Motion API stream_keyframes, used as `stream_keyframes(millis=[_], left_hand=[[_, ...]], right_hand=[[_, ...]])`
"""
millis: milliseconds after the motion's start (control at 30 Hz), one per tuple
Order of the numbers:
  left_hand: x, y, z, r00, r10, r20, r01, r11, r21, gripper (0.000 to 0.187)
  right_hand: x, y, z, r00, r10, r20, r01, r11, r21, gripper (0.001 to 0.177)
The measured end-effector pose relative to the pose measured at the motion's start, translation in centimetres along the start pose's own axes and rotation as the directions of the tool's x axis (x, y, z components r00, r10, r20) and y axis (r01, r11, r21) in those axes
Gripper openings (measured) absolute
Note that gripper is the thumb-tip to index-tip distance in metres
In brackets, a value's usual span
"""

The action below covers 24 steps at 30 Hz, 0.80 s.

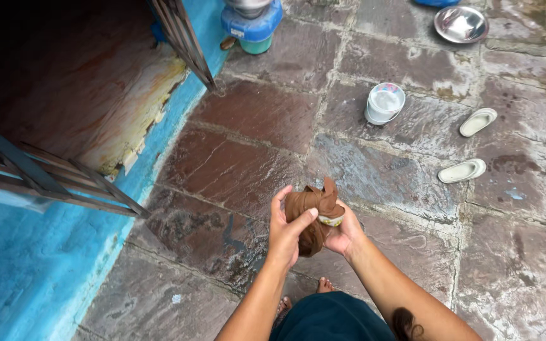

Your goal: The person washes a brown cloth by hand in a bowl of soapy water on the ground and then rinses it.

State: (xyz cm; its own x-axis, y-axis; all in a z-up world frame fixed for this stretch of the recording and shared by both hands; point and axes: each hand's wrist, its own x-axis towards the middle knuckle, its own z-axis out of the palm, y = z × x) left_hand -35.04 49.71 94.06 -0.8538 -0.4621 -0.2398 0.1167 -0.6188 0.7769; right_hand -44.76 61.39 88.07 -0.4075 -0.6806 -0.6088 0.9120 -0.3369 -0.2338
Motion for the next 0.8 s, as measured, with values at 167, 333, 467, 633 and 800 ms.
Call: stream_keyframes(millis=[167,333,467,633,800], left_hand=[[0.8,2.7,0.4,0.997,0.052,0.065,-0.061,0.987,0.146,0.047],[1.7,4.1,1.2,0.995,-0.099,-0.024,0.101,0.977,0.187,0.051],[4.1,3.1,3.9,0.978,-0.183,0.098,0.185,0.983,-0.009,0.052],[8.8,-1.1,9.6,0.953,-0.250,0.169,0.264,0.962,-0.068,0.051],[12.8,-7.4,17.5,0.966,-0.181,0.187,0.196,0.978,-0.069,0.046]], right_hand=[[-2.2,-0.6,3.8,0.995,-0.099,0.022,0.097,0.994,0.056,0.045],[-4.3,-2.8,5.8,0.989,-0.112,-0.099,0.120,0.990,0.075,0.056],[-4.8,-5.6,5.0,0.978,-0.159,-0.133,0.176,0.976,0.128,0.056],[-5.3,-12.7,2.1,0.974,-0.191,-0.125,0.211,0.962,0.172,0.058],[-8.2,-22.3,-1.0,0.960,-0.279,-0.040,0.281,0.956,0.082,0.053]])
